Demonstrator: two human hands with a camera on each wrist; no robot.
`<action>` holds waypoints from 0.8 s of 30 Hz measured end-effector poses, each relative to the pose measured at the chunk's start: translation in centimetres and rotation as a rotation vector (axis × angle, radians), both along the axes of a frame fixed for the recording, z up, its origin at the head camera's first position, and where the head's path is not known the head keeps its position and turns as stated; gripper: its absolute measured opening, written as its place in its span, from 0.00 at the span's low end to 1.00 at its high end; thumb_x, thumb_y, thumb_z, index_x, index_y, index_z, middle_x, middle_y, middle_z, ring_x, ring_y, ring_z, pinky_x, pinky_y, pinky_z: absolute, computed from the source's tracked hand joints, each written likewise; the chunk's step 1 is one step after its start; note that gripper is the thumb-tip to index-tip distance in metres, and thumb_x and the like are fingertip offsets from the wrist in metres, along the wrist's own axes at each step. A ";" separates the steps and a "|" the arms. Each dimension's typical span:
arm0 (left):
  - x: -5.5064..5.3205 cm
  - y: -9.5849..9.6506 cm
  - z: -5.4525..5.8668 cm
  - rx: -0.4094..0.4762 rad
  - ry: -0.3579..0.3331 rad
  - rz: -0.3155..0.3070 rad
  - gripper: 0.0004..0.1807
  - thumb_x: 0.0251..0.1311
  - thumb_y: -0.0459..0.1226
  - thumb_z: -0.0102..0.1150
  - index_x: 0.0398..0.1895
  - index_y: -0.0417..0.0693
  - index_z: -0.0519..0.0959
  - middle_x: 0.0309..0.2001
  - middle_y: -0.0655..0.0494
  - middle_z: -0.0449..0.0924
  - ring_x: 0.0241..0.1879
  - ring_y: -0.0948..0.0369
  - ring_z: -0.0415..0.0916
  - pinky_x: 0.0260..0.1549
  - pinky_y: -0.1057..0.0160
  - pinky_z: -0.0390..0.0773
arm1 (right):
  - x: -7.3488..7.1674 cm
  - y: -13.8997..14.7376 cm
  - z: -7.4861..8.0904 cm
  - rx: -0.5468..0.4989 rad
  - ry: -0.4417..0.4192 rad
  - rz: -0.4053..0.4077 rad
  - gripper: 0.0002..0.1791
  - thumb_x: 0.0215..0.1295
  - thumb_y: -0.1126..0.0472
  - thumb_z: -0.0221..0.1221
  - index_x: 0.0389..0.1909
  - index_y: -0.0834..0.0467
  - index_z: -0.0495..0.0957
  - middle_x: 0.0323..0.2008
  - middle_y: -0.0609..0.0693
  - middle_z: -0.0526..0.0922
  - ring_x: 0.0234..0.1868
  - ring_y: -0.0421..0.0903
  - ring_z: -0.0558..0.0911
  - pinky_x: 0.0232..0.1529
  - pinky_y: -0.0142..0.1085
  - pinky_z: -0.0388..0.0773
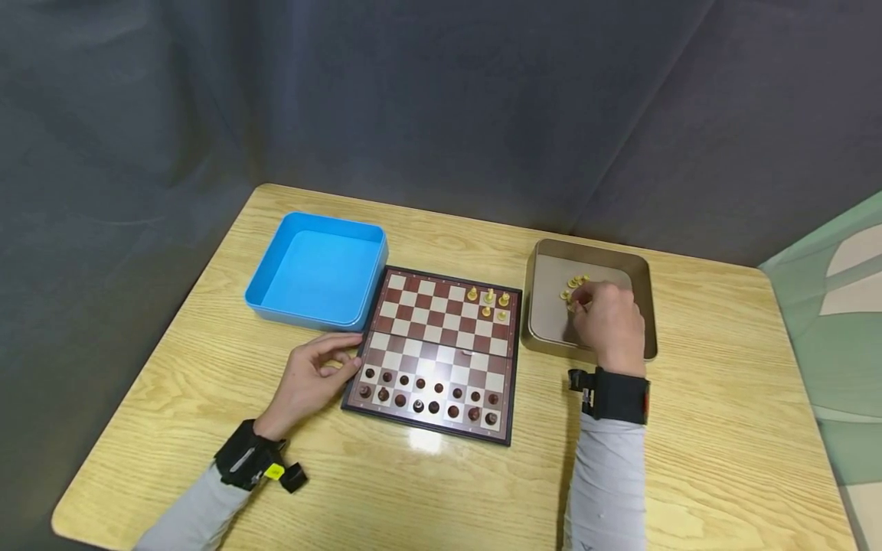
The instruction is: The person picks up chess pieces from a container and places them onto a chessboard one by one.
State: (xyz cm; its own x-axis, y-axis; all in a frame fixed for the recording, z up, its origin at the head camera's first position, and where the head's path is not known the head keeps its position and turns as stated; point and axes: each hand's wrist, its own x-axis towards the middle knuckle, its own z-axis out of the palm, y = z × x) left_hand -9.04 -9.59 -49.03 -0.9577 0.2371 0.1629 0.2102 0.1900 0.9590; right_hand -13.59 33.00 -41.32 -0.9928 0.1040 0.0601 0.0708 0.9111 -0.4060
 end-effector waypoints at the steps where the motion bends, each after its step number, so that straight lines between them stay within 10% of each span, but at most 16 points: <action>1: 0.0 0.0 0.0 0.003 -0.002 0.000 0.19 0.47 0.32 0.61 0.46 0.45 0.75 0.47 0.55 0.72 0.30 0.59 0.75 0.17 0.65 0.77 | 0.0 0.0 -0.1 0.006 -0.007 -0.005 0.06 0.52 0.64 0.58 0.31 0.54 0.79 0.29 0.52 0.79 0.20 0.48 0.75 0.10 0.36 0.67; 24: 0.6 0.3 2.5 0.026 -0.014 -0.023 0.19 0.47 0.27 0.59 0.46 0.36 0.74 0.47 0.44 0.71 0.31 0.52 0.74 0.19 0.64 0.78 | -0.2 0.1 -0.8 0.028 0.010 -0.033 0.04 0.50 0.64 0.59 0.28 0.56 0.80 0.26 0.52 0.80 0.18 0.48 0.75 0.08 0.37 0.66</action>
